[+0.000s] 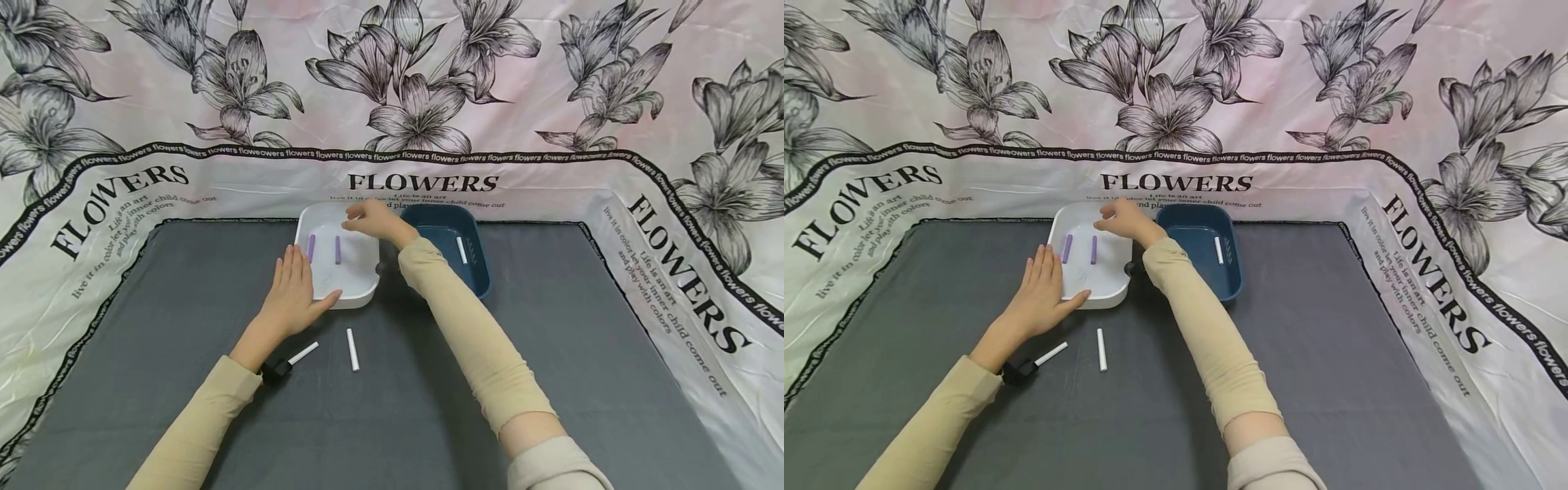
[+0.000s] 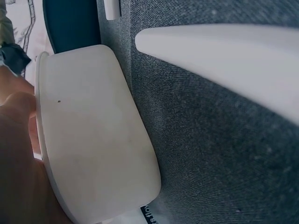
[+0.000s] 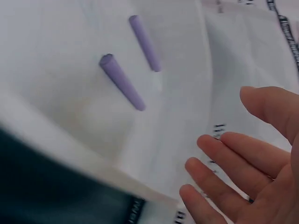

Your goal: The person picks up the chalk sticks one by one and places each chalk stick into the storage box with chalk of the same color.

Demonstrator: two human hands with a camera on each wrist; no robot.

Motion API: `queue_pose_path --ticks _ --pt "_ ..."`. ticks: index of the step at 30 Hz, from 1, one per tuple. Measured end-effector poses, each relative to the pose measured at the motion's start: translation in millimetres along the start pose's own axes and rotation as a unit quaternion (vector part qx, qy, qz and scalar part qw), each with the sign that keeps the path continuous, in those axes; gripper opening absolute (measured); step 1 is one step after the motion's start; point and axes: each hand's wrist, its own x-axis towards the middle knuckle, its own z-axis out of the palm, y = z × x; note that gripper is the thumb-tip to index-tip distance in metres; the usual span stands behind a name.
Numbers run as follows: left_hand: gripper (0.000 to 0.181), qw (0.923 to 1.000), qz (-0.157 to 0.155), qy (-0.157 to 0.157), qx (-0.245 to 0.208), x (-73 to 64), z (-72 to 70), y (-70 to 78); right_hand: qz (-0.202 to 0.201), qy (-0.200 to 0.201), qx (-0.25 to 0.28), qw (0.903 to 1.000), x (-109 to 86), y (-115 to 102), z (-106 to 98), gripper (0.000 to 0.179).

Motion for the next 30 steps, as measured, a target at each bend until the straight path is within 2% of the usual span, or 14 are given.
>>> queue_pose_path --ticks 5,10,16,24,30 --pt "0.106 1.0000 -0.003 0.003 -0.001 -0.3 0.9 -1.7 -0.008 0.007 0.034 0.9994 -19.3 -4.2 -18.8 0.051" --pt "0.106 1.0000 -0.002 0.005 -0.004 -0.5 2.0 -1.7 -0.017 0.026 0.016 0.9994 -41.5 -6.3 -36.8 0.051" --pt "0.105 0.9999 0.002 0.005 -0.010 1.0 0.3 0.1 -0.023 0.041 0.004 0.9989 -78.6 -13.6 -65.0 0.051" --pt "0.104 0.9999 0.003 0.011 -0.006 3.5 -1.0 -0.7 -0.063 0.062 0.003 0.9961 -120.8 -18.4 -99.8 0.047" --pt "0.104 0.9999 0.003 0.005 -0.013 2.5 0.8 0.4 -0.095 0.093 0.027 0.9907 -153.0 -18.2 -120.0 0.047"
